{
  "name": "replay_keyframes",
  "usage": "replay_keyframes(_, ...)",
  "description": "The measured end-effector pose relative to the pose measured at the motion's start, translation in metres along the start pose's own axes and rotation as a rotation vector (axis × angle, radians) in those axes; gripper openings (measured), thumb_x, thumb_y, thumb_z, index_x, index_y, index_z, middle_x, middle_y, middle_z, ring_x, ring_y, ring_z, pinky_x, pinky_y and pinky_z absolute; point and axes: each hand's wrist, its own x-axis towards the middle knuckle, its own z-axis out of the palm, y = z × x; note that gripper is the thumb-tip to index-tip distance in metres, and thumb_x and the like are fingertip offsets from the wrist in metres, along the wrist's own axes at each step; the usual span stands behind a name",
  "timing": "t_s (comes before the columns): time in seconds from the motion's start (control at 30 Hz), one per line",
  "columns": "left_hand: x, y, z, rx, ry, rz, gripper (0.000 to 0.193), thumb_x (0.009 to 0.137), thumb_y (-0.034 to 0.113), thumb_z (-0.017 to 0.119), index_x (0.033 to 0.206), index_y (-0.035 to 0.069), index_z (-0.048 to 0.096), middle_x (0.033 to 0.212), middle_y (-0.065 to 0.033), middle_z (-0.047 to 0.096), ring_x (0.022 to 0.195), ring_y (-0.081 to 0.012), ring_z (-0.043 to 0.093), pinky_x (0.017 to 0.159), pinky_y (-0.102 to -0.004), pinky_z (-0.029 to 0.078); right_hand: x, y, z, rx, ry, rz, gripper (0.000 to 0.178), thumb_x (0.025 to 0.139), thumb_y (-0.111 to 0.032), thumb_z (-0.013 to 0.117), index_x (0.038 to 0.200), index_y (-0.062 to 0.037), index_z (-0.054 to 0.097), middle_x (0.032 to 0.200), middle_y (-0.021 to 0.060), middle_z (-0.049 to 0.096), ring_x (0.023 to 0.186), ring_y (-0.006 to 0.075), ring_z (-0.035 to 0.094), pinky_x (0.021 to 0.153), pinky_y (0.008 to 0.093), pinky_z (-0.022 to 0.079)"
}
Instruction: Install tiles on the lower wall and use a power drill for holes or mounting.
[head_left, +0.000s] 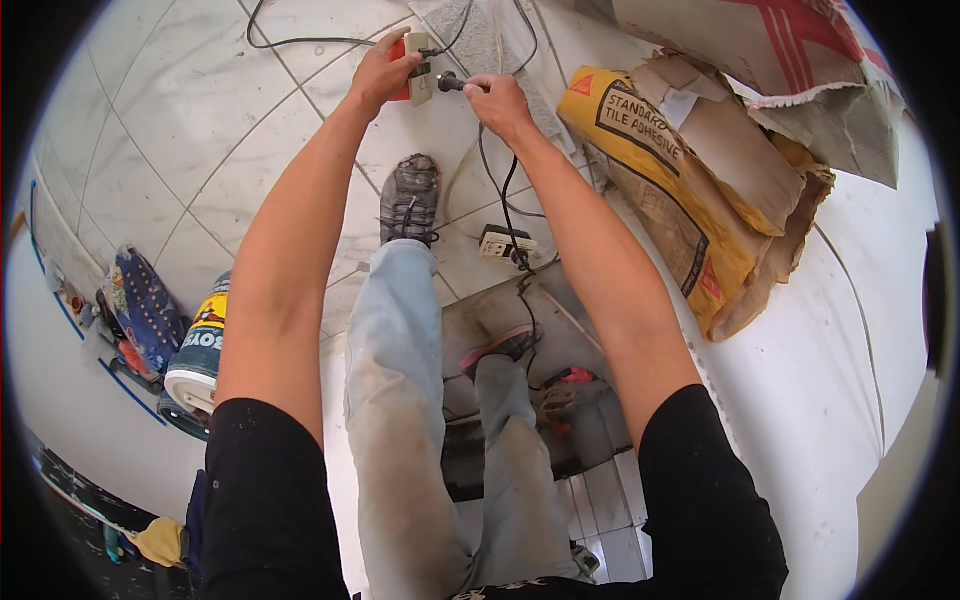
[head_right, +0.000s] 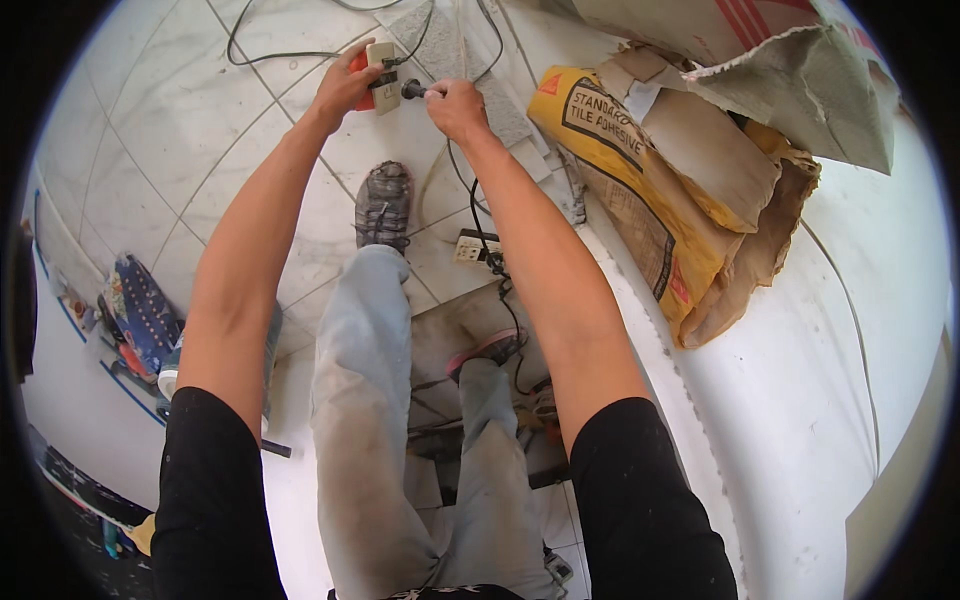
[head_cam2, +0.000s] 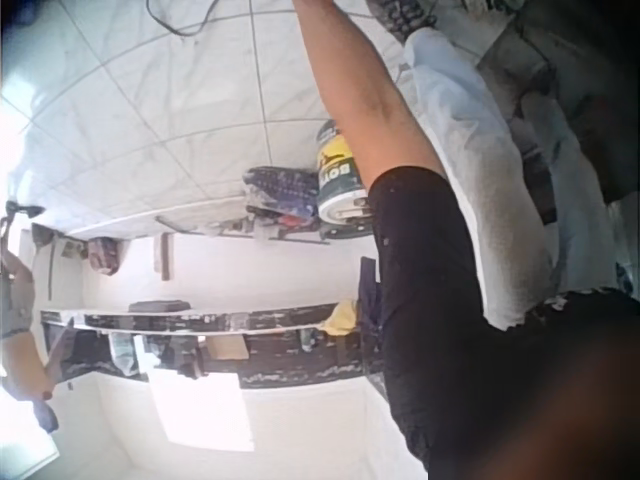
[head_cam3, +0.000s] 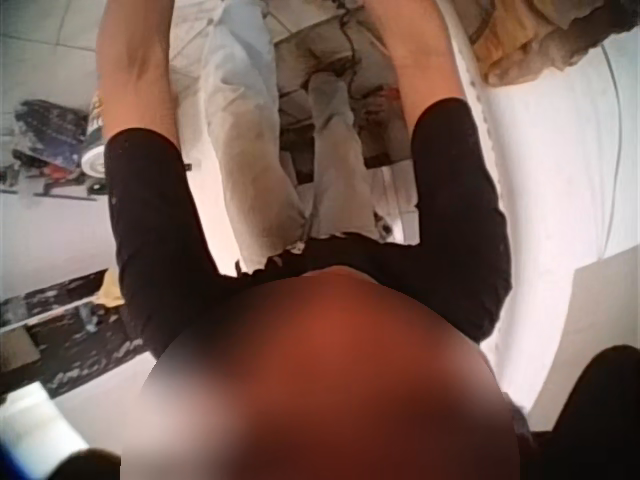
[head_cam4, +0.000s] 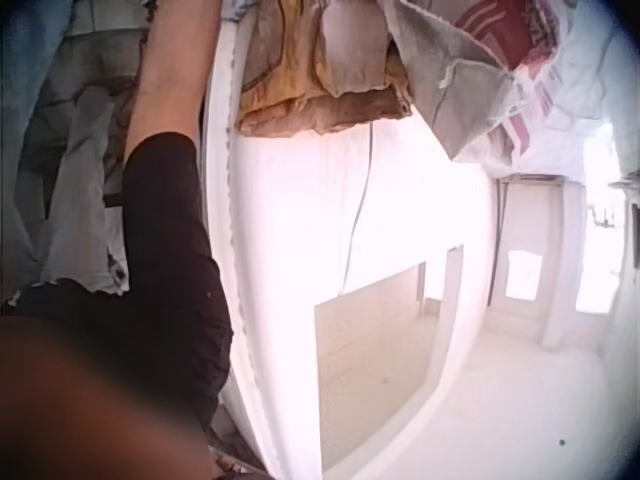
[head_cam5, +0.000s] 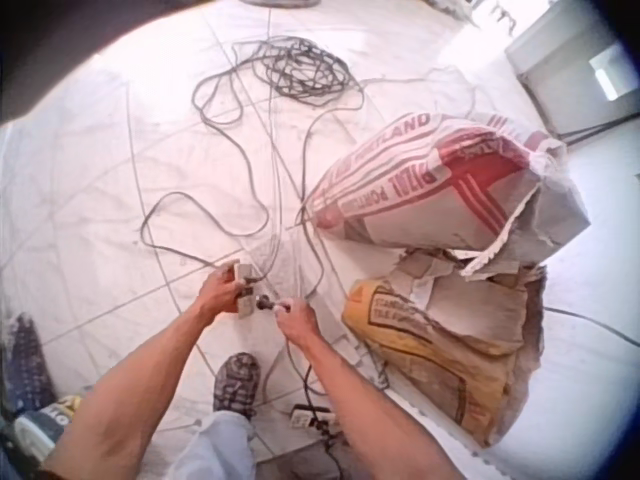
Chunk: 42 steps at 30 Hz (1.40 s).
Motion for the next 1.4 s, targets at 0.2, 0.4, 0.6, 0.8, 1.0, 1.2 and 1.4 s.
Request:
replay_keyframes(0.2, -0.009, 0.001, 0.001, -0.075, 0.019, -0.048, 0.08, 0.081, 0.032, 0.075, 0.143, 0.0, 0.037, 0.124, -0.019, 0.06, 0.108, -0.0239, 0.061, 0.094, -0.0337, 0.048, 0.003, 0.003, 0.004, -0.046, -0.084, -0.041, 0.024, 0.082, -0.024, 0.064, 0.097, -0.0081, 0.074, 0.089, 0.0157, 0.071, 0.087, 0.0285, 0.068, 0.08, 0.0359, 0.051)
replay_keyframes(0.4, -0.008, -0.009, 0.0, 0.11, -0.007, 0.045, 0.083, 0.083, 0.031, 0.074, 0.143, -0.007, 0.032, 0.123, -0.0185, 0.059, 0.107, -0.0233, 0.06, 0.089, -0.0326, 0.05, -0.006, -0.008, 0.006, -0.237, -0.083, -0.117, 0.023, 0.084, -0.02, 0.06, 0.1, -0.0094, 0.073, 0.094, 0.0177, 0.07, 0.095, 0.0351, 0.065, 0.085, 0.0396, 0.05)
replay_keyframes(0.6, -0.014, -0.003, 0.009, 0.118, 0.025, 0.026, 0.074, 0.083, 0.033, 0.075, 0.135, -0.007, 0.041, 0.119, -0.0178, 0.061, 0.104, -0.0218, 0.062, 0.086, -0.0318, 0.051, -0.007, 0.006, 0.01, -0.243, -0.047, -0.136, 0.026, 0.085, -0.021, 0.06, 0.105, -0.0104, 0.072, 0.097, 0.0183, 0.069, 0.095, 0.0363, 0.065, 0.085, 0.0412, 0.051)
replay_keyframes(0.8, -0.02, -0.014, 0.012, 0.041, 0.064, 0.006, 0.066, 0.085, 0.036, 0.074, 0.126, -0.005, 0.043, 0.112, -0.0188, 0.063, 0.096, -0.0213, 0.064, 0.08, -0.031, 0.053, -0.009, 0.001, 0.022, -0.18, -0.012, -0.163, 0.026, 0.082, -0.024, 0.066, 0.104, -0.0115, 0.073, 0.097, 0.0172, 0.07, 0.095, 0.0349, 0.066, 0.085, 0.0405, 0.052)
replay_keyframes(1.0, -0.022, -0.016, 0.018, 0.062, 0.092, 0.027, 0.07, 0.079, 0.04, 0.076, 0.125, -0.003, 0.044, 0.102, -0.0191, 0.067, 0.09, -0.025, 0.067, 0.077, -0.0327, 0.053, -0.002, -0.009, 0.031, -0.261, 0.019, -0.148, 0.026, 0.081, -0.024, 0.069, 0.102, -0.0092, 0.073, 0.096, 0.0159, 0.071, 0.091, 0.0321, 0.067, 0.083, 0.0389, 0.051)
replay_keyframes(1.2, -0.035, 0.015, 0.027, 0.088, 0.02, -0.032, 0.083, 0.076, 0.046, 0.077, 0.13, -0.006, 0.042, 0.109, -0.0261, 0.064, 0.099, -0.0348, 0.064, 0.087, -0.0396, 0.05, -0.028, -0.005, 0.009, -0.273, -0.063, -0.047, 0.033, 0.08, -0.021, 0.068, 0.111, -0.0084, 0.069, 0.105, 0.0195, 0.068, 0.101, 0.0358, 0.063, 0.09, 0.0419, 0.049)
replay_keyframes(1.4, -0.19, -0.027, -0.015, 0.533, 0.103, -0.04, 0.054, 0.088, 0.041, 0.059, 0.119, -0.002, 0.058, 0.113, -0.0278, 0.062, 0.102, -0.0423, 0.06, 0.086, -0.0485, 0.048, -0.251, -0.047, 0.013, -0.347, 0.063, -0.156, 0.039, 0.087, -0.018, 0.058, 0.12, 0.0025, 0.05, 0.109, 0.0267, 0.055, 0.103, 0.0437, 0.054, 0.09, 0.0502, 0.044)
